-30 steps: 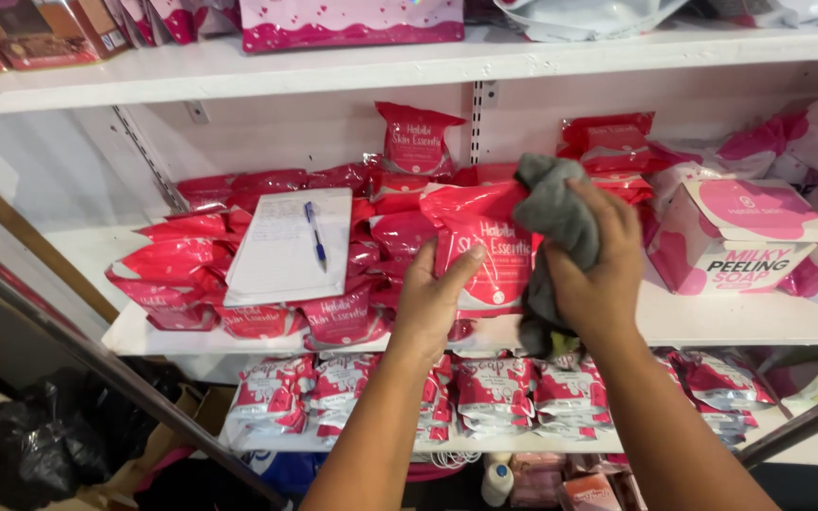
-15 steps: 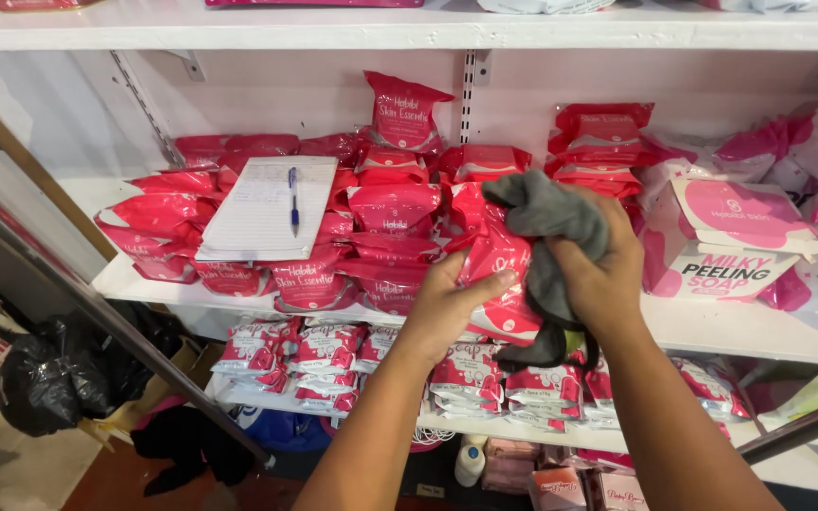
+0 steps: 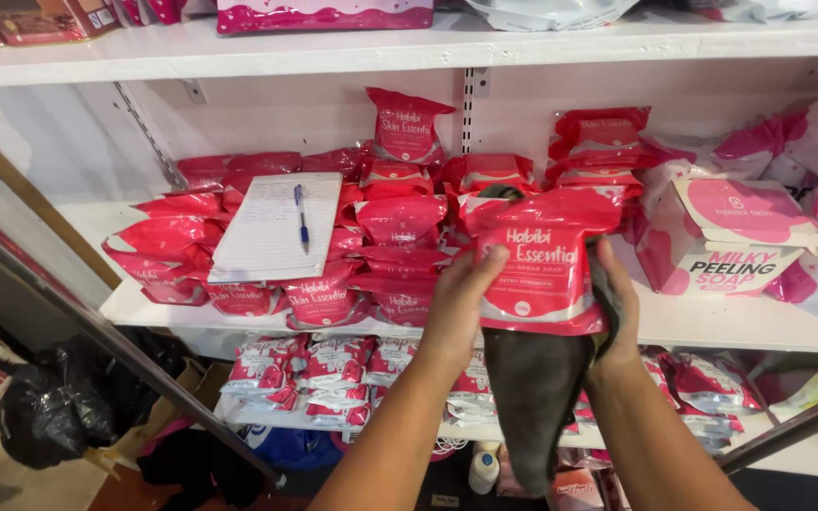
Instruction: Wiping down individual skincare product packages with a cloth and organizing them neatly on a retail shelf.
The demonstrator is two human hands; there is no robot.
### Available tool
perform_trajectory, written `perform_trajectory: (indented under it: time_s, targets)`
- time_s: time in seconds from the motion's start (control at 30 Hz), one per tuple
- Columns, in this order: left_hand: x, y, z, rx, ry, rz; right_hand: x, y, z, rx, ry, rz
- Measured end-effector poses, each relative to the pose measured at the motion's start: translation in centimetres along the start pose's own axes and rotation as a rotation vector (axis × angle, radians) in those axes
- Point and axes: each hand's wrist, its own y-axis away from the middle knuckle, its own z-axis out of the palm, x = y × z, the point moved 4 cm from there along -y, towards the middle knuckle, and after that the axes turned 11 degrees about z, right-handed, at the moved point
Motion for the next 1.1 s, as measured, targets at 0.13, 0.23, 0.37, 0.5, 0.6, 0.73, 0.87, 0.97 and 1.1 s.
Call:
perform_trajectory:
  time_s: [0.13,0.23,0.37,0.5,0.6,0.73,0.87,0.97,1.1]
  targets:
    - [4.1,1.2,1.1,0.019,-0.902,0.324,-0.5,3.1,5.9,0.034,0.175,-0.196]
    - [4.5,2.2,1.8,-0.237,-0.54,0.465,1.1,3.4,7.8,-0.16,0.313,-0.419]
    - [4.7,1.4,0.1,-0.171,-0.034,0.081,4.5,5.5,9.8,-0.125,0.716,-0.765]
    - [-1.2,-3.7,-7.3,-0.216,0.372,-0.031,7.1,8.5,14.9,-0.151,1.373,-1.211]
    - [2.4,-0.1,-6.8,-0.134,0.644,-0.29,7.1,6.1,16.3,-0.148,1.323,-1.096]
    - [9.2,2.7,-4.3,-0.032,0.405,-0.367,6.0,0.0,13.5,-0.037,0.914,-0.627]
    - [9.5,2.3,-5.9,-0.008,0.539,-0.264,7.4,0.5,12.3,0.069,0.887,-0.626]
    - [9.6,1.9,-6.4,0.043,0.598,-0.201,9.3,3.3,12.5,0.108,0.939,-0.855]
    - [10.2,1.5,-6.3,0.124,0.673,-0.194,9.8,7.4,14.2,-0.164,1.209,-1.197]
